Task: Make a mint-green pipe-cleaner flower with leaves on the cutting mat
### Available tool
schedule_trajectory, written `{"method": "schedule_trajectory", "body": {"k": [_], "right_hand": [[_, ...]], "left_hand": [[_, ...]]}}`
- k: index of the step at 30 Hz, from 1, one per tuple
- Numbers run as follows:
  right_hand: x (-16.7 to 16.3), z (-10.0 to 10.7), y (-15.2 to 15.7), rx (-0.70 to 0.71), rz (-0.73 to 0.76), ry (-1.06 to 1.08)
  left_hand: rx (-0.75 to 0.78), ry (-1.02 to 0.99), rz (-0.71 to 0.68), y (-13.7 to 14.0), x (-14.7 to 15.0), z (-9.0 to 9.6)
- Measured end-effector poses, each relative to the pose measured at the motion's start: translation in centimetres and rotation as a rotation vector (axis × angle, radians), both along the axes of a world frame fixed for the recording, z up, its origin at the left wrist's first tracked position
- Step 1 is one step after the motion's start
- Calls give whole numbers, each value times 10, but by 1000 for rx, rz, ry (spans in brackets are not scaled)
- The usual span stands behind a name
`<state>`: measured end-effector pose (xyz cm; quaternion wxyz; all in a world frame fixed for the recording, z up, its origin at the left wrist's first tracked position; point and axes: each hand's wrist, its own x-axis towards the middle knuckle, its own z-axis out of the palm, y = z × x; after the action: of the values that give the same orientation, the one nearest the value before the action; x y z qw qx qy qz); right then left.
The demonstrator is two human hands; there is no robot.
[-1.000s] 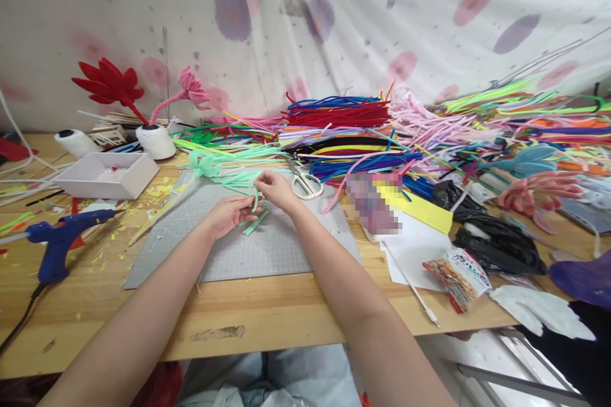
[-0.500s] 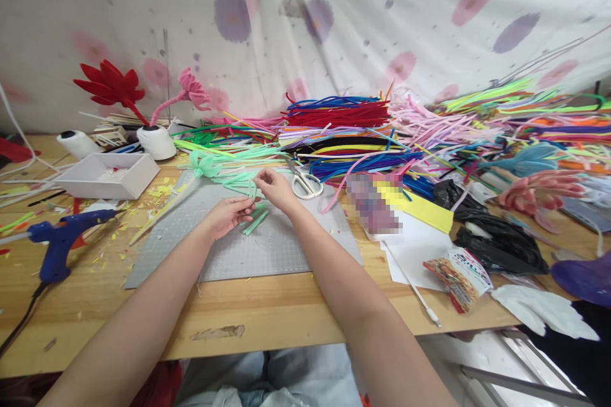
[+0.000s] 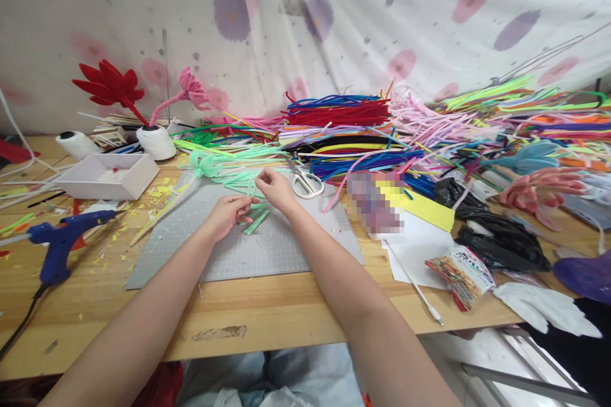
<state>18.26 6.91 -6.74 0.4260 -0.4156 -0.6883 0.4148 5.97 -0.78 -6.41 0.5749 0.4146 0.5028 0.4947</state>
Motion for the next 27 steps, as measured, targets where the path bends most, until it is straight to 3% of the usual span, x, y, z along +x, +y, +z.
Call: {"method": "schedule_trajectory", "body": {"k": [7,17,20,24,27], "right_hand": [[-5,-3,4,-57,-140,50],[-5,7,2,-237,-103,348],[-3,6,2,-358,22,453],[1,3,0,-566,386,540],[0,2,-2,-599,449,575]], "left_hand": [[-20,127,67,2,4,3],[-13,75,36,5,9,5],[-51,-7,35,4,8,3],[-126,-174,-7,0,3,0],[-202,-246,-42,-1,0,0]]}}
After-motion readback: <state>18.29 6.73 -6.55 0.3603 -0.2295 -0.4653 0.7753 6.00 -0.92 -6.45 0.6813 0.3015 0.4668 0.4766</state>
